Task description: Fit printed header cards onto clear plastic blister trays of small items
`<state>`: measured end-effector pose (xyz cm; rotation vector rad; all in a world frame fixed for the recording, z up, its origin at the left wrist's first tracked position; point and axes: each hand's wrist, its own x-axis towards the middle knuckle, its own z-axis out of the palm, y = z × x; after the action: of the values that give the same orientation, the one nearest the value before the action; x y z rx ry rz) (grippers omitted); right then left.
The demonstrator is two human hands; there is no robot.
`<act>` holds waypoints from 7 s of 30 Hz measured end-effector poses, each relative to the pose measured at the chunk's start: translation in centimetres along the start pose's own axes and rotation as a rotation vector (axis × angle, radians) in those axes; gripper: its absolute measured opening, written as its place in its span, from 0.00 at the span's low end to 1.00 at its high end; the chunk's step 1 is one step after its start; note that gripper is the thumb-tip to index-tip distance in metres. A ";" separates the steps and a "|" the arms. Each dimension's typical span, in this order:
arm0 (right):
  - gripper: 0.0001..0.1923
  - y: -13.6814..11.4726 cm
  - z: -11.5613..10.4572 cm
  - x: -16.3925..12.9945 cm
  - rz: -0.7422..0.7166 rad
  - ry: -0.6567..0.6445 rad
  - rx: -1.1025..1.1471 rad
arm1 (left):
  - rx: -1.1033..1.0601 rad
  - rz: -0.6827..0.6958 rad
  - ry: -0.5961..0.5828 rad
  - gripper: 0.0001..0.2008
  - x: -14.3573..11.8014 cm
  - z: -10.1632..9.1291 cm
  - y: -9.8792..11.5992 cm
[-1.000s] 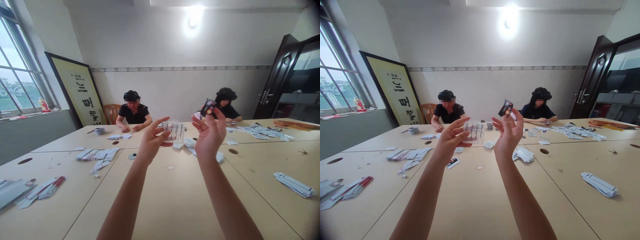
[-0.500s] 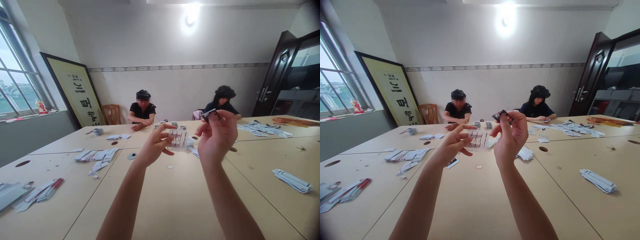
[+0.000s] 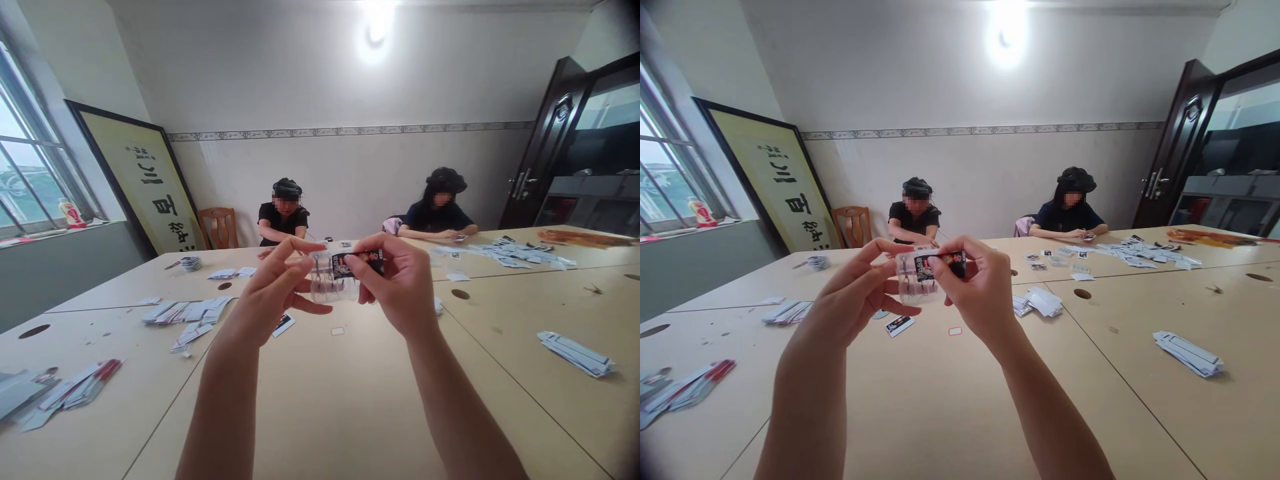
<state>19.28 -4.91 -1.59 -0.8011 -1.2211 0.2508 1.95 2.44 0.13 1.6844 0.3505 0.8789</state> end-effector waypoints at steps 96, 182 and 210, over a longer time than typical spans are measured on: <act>0.07 -3.6 0.2 -2.3 -0.063 0.007 -0.143 | -0.087 0.023 -0.030 0.07 -1.7 3.5 1.6; 0.05 -3.3 0.1 -2.1 -0.023 0.011 -0.161 | -0.085 0.053 -0.098 0.10 -0.6 2.0 0.0; 0.07 -3.1 0.6 -2.2 -0.057 0.026 -0.132 | -0.141 0.061 -0.077 0.12 0.0 1.8 -0.2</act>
<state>17.20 -8.11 -1.02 -0.8792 -1.2438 0.1140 3.26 1.19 -0.21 1.5996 0.1818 0.8608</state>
